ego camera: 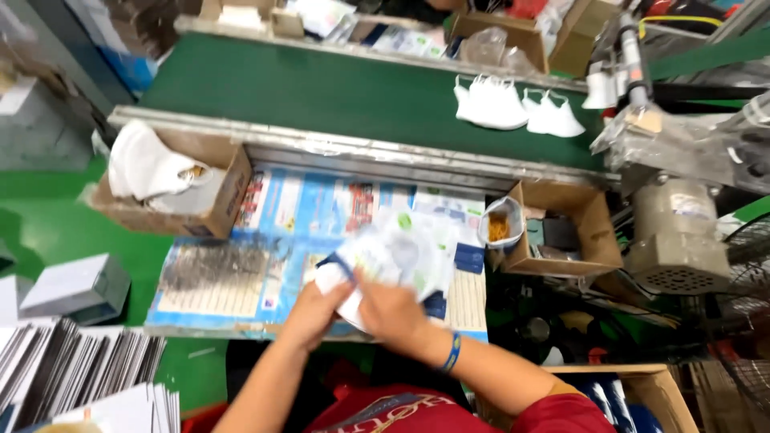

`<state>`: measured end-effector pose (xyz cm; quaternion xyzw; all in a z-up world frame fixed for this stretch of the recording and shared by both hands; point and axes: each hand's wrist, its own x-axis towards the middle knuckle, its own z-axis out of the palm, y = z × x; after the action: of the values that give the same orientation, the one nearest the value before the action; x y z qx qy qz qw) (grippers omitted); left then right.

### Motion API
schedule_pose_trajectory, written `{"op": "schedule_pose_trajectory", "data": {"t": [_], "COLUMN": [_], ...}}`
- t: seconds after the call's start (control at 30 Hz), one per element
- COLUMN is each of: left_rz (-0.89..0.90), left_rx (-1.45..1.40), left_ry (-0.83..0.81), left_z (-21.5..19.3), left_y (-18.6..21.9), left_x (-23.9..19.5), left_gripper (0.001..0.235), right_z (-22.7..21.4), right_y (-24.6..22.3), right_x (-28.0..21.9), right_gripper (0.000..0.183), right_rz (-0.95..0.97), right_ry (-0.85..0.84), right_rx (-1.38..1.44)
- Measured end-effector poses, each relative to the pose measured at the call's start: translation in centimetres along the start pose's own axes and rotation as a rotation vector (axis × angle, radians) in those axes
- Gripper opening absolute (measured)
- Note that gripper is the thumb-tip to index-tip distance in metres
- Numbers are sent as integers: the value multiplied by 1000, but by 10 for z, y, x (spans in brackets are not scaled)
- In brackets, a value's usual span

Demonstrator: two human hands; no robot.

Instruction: Counting face masks, putting them into plastic bags, and sealing boxes with tape in a factory setting.

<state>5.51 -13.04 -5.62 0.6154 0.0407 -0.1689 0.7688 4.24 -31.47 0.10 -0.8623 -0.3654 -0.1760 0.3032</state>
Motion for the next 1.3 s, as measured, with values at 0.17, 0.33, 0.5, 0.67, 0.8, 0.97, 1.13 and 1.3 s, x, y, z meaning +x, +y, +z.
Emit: {"op": "schedule_pose_trajectory", "data": {"t": [0.17,0.33,0.5,0.67,0.8,0.97,1.13,1.3], "left_rz": [-41,-183,-179,-253,597,777,549,649], "left_rx": [-617,-487,154,65,731,860,848,935], "left_ry": [64,-346,-604,-682,40,218,103,20], "left_z": [35,13,31,36,53,45,44,45], "left_y": [-3,-80,-72,-45,48,78,83,102], "left_x": [-31,-53,-79,-80,-101,-96,-94,-98], "left_gripper": [43,44,26,23,26,49,14,17], "right_z": [-13,-68,-100,-83,-73,-65,-78,-85], "right_y": [-3,-35,-20,18,22,9,-14,-12], "right_x": [-17,-25,6,-25,-31,-28,-11,-18], "right_gripper": [58,48,63,36,23,18,14,11], "right_rz": [54,-213,-82,323,546,495,425,391], "right_ry": [8,-296,-508,-741,-433,-277,-93,-84], "right_rx": [72,519,595,515,849,767,771,717]}}
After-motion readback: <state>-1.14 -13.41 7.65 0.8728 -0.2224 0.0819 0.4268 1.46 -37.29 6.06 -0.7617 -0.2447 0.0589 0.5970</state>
